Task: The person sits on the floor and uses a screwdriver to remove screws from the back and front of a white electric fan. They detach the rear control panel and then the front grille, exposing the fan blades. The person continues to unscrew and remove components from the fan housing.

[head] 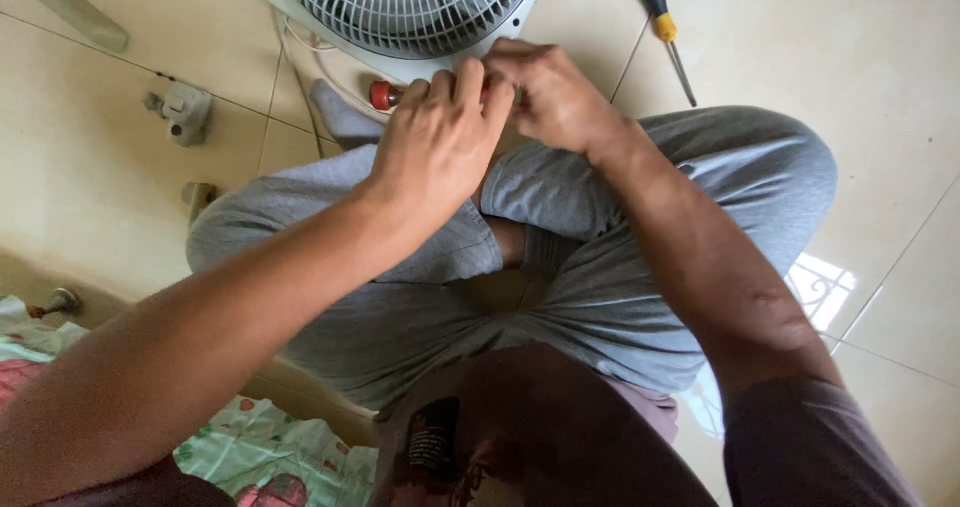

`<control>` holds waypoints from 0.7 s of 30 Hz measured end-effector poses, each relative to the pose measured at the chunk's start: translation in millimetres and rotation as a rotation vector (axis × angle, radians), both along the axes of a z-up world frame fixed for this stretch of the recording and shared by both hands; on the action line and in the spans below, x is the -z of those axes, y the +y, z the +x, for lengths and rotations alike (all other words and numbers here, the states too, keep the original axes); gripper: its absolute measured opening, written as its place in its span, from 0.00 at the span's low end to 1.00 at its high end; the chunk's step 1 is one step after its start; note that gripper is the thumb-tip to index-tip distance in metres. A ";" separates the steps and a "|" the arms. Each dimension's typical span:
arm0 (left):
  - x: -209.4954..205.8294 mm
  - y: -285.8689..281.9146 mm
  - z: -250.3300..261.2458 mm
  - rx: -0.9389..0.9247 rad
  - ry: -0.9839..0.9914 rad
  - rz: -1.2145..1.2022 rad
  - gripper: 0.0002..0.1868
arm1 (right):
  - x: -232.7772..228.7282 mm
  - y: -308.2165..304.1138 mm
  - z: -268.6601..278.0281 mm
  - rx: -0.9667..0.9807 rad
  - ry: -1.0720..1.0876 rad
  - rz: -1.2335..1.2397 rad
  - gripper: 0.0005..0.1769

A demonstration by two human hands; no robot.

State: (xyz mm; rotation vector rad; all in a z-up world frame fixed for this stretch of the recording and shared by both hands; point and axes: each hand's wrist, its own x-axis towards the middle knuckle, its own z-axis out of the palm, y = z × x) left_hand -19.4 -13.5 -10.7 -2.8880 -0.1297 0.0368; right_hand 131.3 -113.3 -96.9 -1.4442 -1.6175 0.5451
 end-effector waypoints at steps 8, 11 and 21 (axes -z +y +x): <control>-0.3 2.3 9.6 -0.146 0.036 -0.039 0.19 | -13.2 -2.1 -7.2 0.031 0.241 -0.134 0.20; -0.2 -5.0 9.6 -0.226 0.131 -0.084 0.26 | -9.4 -6.1 -13.4 0.091 0.197 -0.138 0.23; -21.8 5.0 10.6 -0.129 0.048 0.084 0.18 | -11.6 -4.0 -1.1 -0.007 0.120 -0.053 0.22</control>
